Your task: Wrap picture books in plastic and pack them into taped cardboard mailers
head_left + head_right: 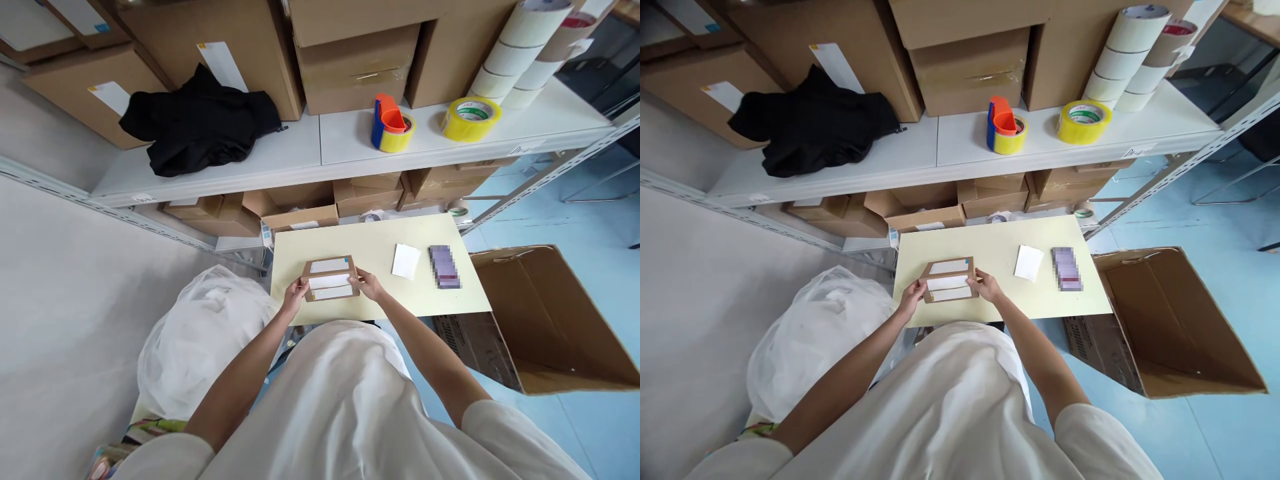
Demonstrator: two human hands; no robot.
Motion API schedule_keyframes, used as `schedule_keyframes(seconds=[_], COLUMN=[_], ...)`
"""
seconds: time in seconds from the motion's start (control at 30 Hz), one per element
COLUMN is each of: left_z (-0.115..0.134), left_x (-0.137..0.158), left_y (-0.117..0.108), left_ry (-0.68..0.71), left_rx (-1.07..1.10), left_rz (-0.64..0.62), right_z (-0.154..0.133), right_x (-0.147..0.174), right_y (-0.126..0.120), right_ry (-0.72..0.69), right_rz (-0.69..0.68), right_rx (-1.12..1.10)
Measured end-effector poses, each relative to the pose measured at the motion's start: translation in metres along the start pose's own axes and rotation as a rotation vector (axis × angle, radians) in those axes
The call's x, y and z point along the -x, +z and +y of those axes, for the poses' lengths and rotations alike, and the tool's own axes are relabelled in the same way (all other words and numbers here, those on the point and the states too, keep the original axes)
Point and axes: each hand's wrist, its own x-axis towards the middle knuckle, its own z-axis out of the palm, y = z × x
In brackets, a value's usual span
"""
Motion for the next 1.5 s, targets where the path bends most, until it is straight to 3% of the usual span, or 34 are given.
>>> schedule_keyframes(seconds=[0.27, 0.53, 1.5], left_z=[-0.006, -0.01, -0.017], left_x=[-0.013, -0.016, -0.023], left_y=[0.016, 0.013, 0.015], left_ry=[0.002, -0.047, -0.103], left_rx=[-0.071, -0.097, -0.153], left_rz=[0.042, 0.078, 0.099], right_z=[-0.008, 0.0, -0.007], right_x=[-0.002, -0.003, -0.007], right_y=[-0.003, -0.001, -0.001], right_ry=[0.215, 0.204, 0.199], right_rz=[0.084, 0.02, 0.051], right_rx=[0.149, 0.024, 0.275])
